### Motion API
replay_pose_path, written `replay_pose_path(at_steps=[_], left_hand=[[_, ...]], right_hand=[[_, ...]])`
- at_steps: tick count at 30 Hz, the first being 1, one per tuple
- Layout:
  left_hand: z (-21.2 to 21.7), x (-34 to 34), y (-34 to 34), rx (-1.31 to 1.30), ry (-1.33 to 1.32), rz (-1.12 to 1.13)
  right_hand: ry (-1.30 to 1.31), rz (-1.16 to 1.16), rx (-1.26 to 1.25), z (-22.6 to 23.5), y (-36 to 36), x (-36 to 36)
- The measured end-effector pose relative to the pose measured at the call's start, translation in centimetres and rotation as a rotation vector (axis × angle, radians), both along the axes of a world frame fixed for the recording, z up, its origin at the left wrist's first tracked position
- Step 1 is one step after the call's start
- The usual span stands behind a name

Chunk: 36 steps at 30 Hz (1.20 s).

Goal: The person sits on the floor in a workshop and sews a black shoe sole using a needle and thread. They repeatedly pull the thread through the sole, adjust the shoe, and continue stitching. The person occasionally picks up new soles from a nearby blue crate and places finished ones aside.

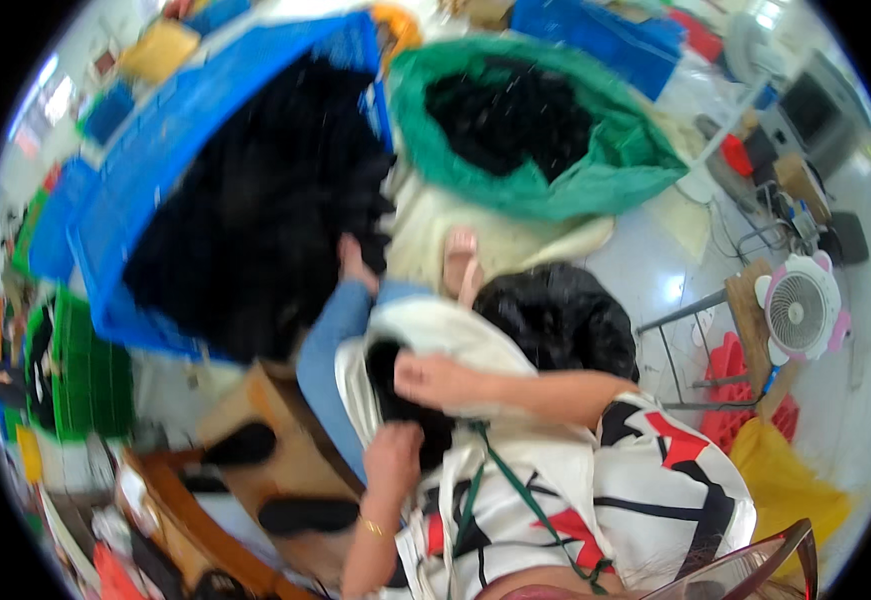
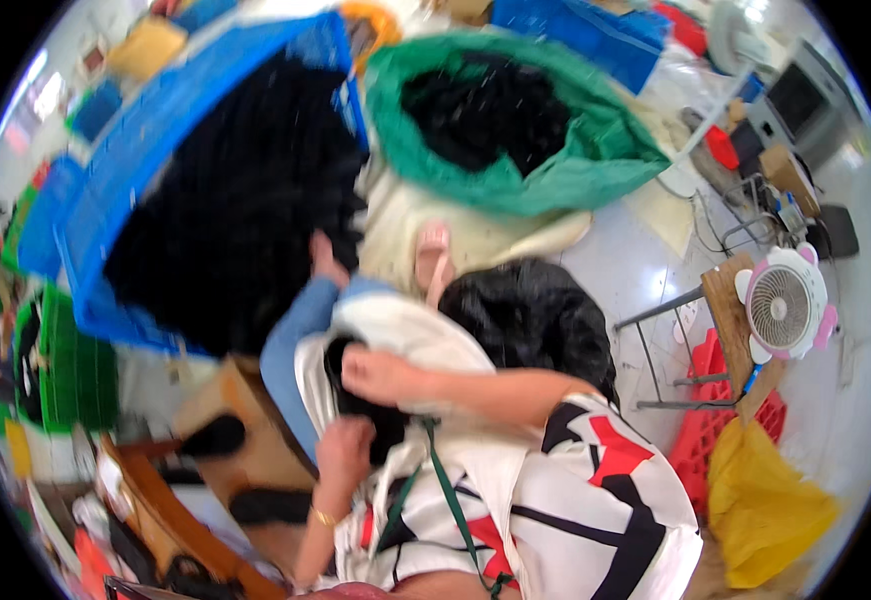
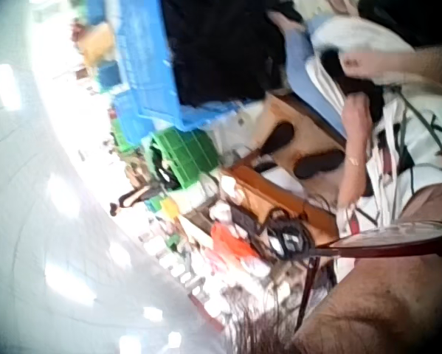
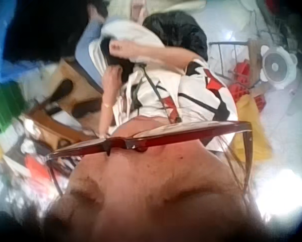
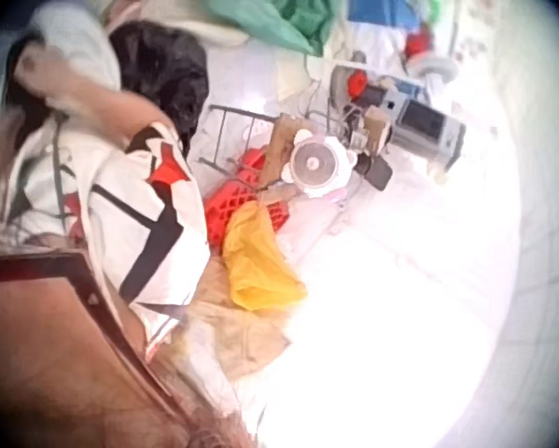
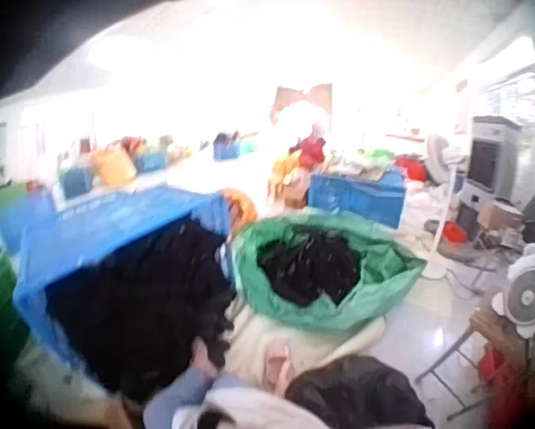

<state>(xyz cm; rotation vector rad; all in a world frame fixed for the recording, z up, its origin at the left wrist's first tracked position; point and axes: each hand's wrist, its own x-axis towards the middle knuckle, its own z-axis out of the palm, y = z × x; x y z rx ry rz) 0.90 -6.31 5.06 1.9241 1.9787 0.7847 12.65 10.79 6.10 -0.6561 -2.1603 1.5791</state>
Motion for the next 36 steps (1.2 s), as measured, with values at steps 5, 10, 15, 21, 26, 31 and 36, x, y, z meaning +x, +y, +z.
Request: replay_pose_path(at_steps=[5, 10, 15, 21, 26, 31, 36], left_hand=[[0.4, 0.4, 0.8, -0.008, -0.105, 0.048], [-0.5, -0.2, 0.0, -0.048, -0.161, 0.095], [-0.7, 0.2, 0.0, -0.029, -0.145, 0.215], [-1.0, 0.4, -0.4, -0.030, -0.112, 0.236], [-1.5, 0.6, -0.6, 0.049, -0.092, 0.209], [-1.4, 0.7, -0.6, 0.046, -0.121, 0.213], [-1.2, 0.3, -0.5, 0.003, -0.123, 0.178]], right_hand=[[0.261, -0.172, -0.674, 4.3, 3.9, 2.0], [0.135, -0.041, -0.600, 0.5, 0.7, 1.0], [-0.297, 0.178, -0.328, -1.1, -1.0, 1.8], [-0.309, 0.239, 0.001, -1.6, -1.9, 2.8], [-0.331, 0.222, -0.091, -1.8, -2.4, 3.4], [-0.385, 0.176, -0.194, -2.5, -2.8, 3.8], [-0.353, 0.144, -0.241, -2.6, -3.0, 3.7]])
